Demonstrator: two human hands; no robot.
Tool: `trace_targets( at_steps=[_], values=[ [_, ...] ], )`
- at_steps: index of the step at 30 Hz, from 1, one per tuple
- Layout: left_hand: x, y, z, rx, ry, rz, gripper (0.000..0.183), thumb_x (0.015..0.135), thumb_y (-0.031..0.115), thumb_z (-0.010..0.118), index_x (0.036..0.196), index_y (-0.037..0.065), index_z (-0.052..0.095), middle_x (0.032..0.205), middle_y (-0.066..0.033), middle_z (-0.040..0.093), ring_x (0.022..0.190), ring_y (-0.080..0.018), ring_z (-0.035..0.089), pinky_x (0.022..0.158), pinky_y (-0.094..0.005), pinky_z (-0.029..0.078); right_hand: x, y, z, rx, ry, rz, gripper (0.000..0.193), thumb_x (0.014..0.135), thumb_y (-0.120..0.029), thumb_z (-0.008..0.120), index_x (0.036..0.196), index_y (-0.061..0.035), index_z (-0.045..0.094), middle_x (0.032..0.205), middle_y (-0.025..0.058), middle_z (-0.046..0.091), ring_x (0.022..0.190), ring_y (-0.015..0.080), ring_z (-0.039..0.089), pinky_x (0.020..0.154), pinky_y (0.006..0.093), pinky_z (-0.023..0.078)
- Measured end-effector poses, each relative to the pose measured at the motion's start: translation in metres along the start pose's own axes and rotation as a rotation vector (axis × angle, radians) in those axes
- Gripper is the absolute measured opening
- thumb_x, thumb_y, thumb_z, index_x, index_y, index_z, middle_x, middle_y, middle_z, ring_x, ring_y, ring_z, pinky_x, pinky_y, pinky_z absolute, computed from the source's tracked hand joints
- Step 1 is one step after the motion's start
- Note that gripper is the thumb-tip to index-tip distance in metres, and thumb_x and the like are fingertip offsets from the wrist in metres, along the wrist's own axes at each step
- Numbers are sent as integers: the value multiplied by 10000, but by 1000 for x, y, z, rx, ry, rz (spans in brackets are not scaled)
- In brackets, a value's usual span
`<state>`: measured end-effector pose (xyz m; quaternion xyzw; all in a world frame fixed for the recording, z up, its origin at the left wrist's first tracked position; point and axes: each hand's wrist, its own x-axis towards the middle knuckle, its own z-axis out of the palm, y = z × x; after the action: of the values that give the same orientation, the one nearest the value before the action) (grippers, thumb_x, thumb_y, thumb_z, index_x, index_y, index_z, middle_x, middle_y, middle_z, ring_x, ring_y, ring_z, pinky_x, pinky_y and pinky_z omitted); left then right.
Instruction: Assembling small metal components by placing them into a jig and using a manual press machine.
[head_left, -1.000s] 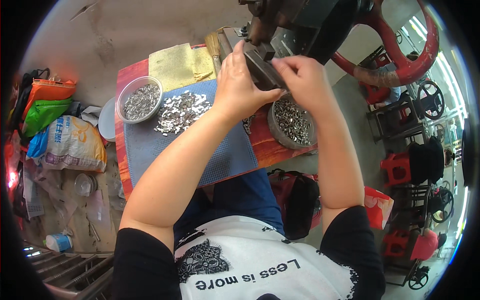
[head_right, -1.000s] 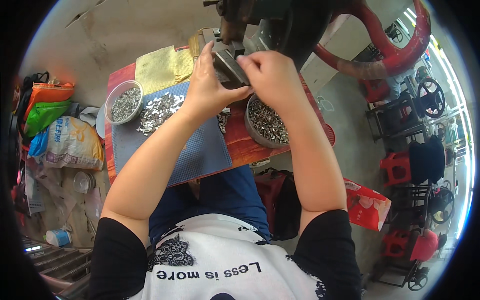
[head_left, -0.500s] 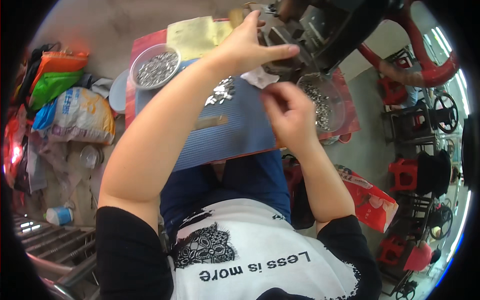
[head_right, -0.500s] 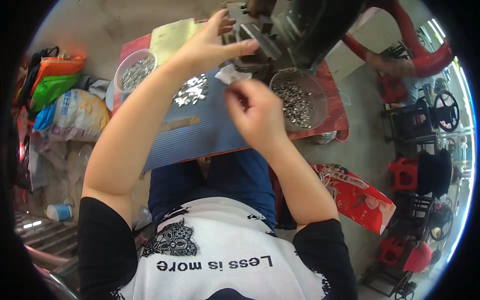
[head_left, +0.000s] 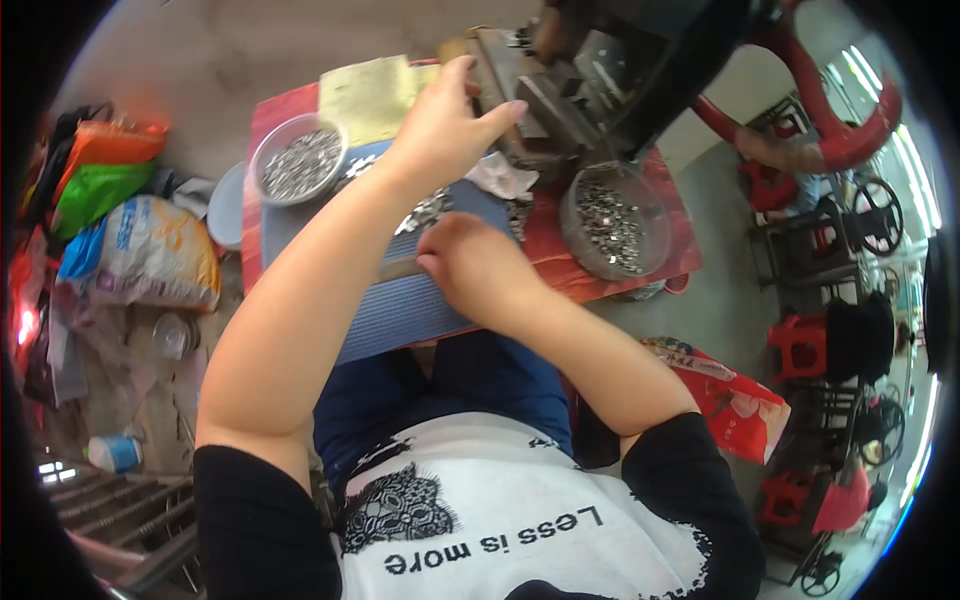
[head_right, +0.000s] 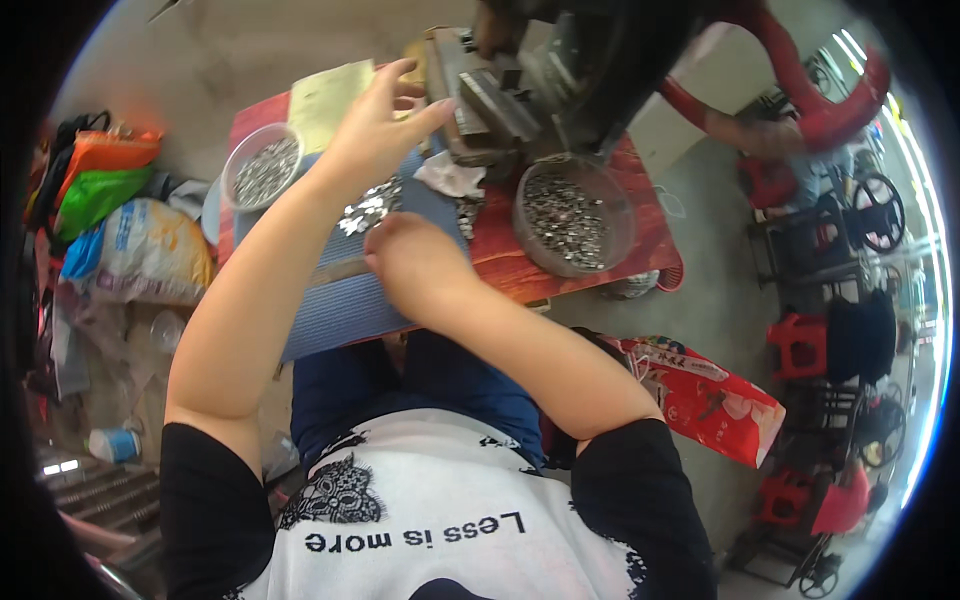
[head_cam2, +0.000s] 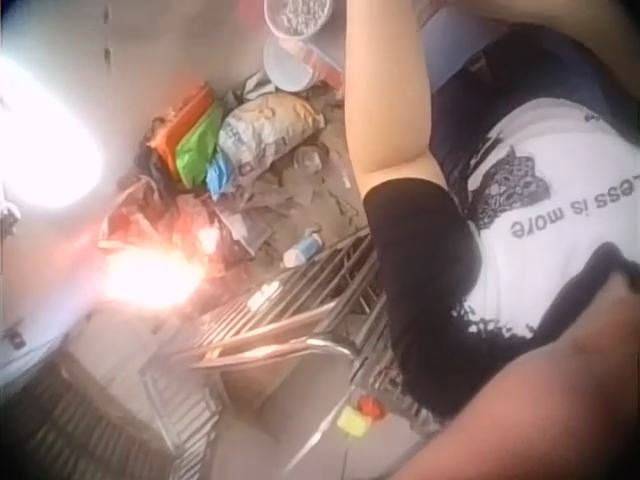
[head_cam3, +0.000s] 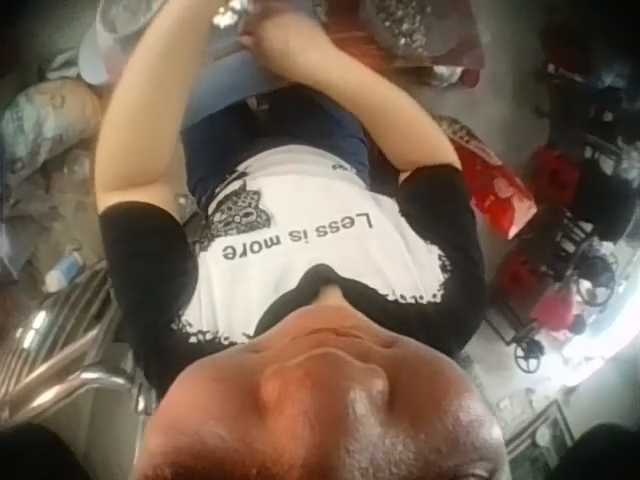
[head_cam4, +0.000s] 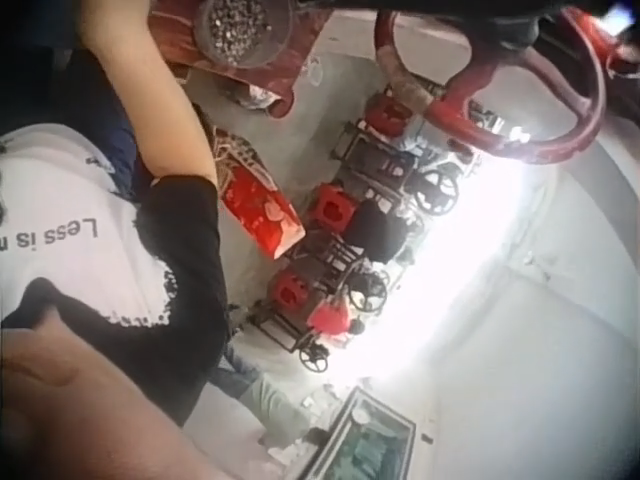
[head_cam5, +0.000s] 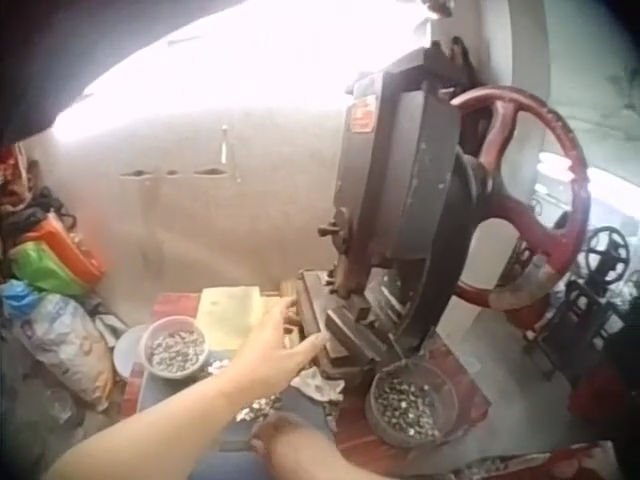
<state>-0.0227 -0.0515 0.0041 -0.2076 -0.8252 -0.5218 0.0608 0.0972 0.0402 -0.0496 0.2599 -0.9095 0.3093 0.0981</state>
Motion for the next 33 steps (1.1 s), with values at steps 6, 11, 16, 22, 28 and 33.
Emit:
trace_targets(
  at_steps=[6, 11, 16, 22, 28, 33],
  values=[
    [-6, 15, 12, 46, -67, 122, 1134, 622, 402, 931, 1468, -69, 341, 1420, -261, 481, 1345, -356, 460, 1146, -403, 367, -8, -2, -59, 24, 401, -41, 100, 878, -59, 639, 965, -24, 606, 927, 152, 624, 915, 352, 610, 819, 434, 500],
    [-1, 26, 45, 33, -1, 195, 1284, 535, 433, 958, 1467, -117, 267, 1397, -298, 464, 1347, -406, 429, 1135, -425, 372, 11, 51, -138, -104, 668, 64, 61, 914, -41, 624, 956, 4, 626, 946, 165, 614, 877, 350, 614, 745, 407, 494],
    [-2, 23, 64, 103, 166, 212, 1281, 554, 456, 934, 1473, -107, 241, 1352, -279, 486, 1305, -410, 450, 1099, -450, 387, 16, 56, -146, -63, 424, 84, 92, 906, -59, 636, 945, 25, 637, 960, 161, 623, 873, 348, 624, 760, 397, 501],
    [-4, 24, 65, 82, 165, 206, 1256, 558, 405, 931, 1474, -105, 241, 1355, -275, 486, 1305, -405, 450, 1103, -444, 384, 14, 57, -145, -72, 392, 88, 78, 899, -44, 634, 933, 26, 645, 951, 150, 625, 866, 337, 627, 760, 392, 504],
    [-6, 24, 62, 82, 172, 193, 1258, 561, 409, 937, 1475, -104, 241, 1353, -274, 490, 1299, -401, 458, 1101, -440, 387, 11, 62, -144, -27, 421, 64, 131, 904, -71, 659, 999, 14, 692, 954, 122, 674, 859, 267, 653, 760, 341, 512],
    [-8, 26, 61, 62, 156, 180, 1264, 545, 393, 952, 1471, -101, 249, 1351, -280, 490, 1286, -402, 474, 1100, -435, 395, 24, 75, -152, 21, 522, 377, 230, 950, -225, 643, 1000, -21, 736, 861, 164, 708, 811, 309, 693, 735, 373, 530]
  ],
)
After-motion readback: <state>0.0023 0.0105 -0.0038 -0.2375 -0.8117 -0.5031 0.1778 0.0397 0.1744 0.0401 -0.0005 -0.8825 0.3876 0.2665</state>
